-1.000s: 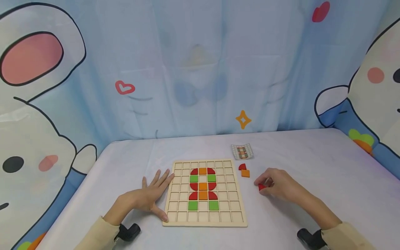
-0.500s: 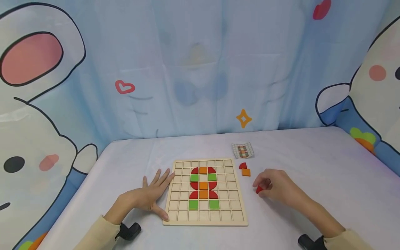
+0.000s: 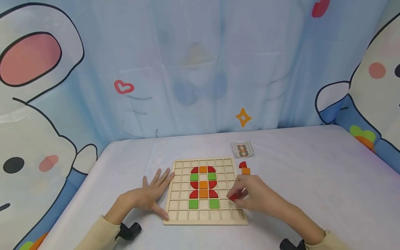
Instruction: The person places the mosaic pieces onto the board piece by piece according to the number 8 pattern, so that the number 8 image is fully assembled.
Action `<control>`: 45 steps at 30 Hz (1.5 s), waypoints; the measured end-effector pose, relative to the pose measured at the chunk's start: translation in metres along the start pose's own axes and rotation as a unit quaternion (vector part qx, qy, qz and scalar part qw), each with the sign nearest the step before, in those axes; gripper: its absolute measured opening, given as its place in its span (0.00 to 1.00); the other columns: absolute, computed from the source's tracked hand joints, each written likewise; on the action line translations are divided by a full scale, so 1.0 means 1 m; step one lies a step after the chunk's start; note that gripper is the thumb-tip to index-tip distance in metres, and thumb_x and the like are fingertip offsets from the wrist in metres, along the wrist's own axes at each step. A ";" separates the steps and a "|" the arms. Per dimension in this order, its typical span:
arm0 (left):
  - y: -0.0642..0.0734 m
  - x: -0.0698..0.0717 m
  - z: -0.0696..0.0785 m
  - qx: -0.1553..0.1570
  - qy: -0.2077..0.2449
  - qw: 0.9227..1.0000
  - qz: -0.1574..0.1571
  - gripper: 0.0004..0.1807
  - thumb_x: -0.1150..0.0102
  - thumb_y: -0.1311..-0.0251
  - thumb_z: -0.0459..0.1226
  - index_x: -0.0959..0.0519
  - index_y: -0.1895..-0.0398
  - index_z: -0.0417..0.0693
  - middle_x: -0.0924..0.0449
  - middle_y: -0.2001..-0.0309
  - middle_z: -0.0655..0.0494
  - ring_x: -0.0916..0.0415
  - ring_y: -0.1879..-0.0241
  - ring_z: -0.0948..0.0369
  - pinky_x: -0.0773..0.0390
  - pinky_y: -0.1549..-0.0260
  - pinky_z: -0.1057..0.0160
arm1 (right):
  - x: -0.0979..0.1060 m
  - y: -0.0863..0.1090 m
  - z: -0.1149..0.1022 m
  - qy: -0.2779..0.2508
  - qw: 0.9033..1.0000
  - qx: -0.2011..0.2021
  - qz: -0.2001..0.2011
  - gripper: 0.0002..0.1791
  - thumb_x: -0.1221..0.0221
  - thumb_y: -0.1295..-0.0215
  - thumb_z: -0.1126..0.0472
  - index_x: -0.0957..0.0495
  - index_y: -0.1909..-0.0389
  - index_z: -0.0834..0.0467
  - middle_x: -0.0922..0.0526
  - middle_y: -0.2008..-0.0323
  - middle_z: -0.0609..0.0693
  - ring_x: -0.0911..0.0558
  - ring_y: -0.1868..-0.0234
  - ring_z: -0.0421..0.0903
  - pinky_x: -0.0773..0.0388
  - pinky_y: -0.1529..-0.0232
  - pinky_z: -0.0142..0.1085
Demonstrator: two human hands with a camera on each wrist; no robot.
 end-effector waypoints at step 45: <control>0.000 0.002 -0.001 -0.006 0.017 1.000 -0.004 0.76 0.19 0.52 0.58 0.66 0.14 0.48 0.76 0.15 0.46 0.82 0.18 0.43 0.74 0.31 0.22 | -0.047 -0.018 -0.031 0.027 0.999 -0.024 -0.039 0.07 0.24 0.43 0.68 0.07 0.64 0.57 0.18 0.67 0.37 0.24 0.66 0.34 0.19 0.65 0.28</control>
Point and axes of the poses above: each hand's wrist, its own y-axis away from the middle knuckle, its own x-axis out of the back of the hand, z = x × y, the point moved 1 cm from there along -y, towards the middle knuckle
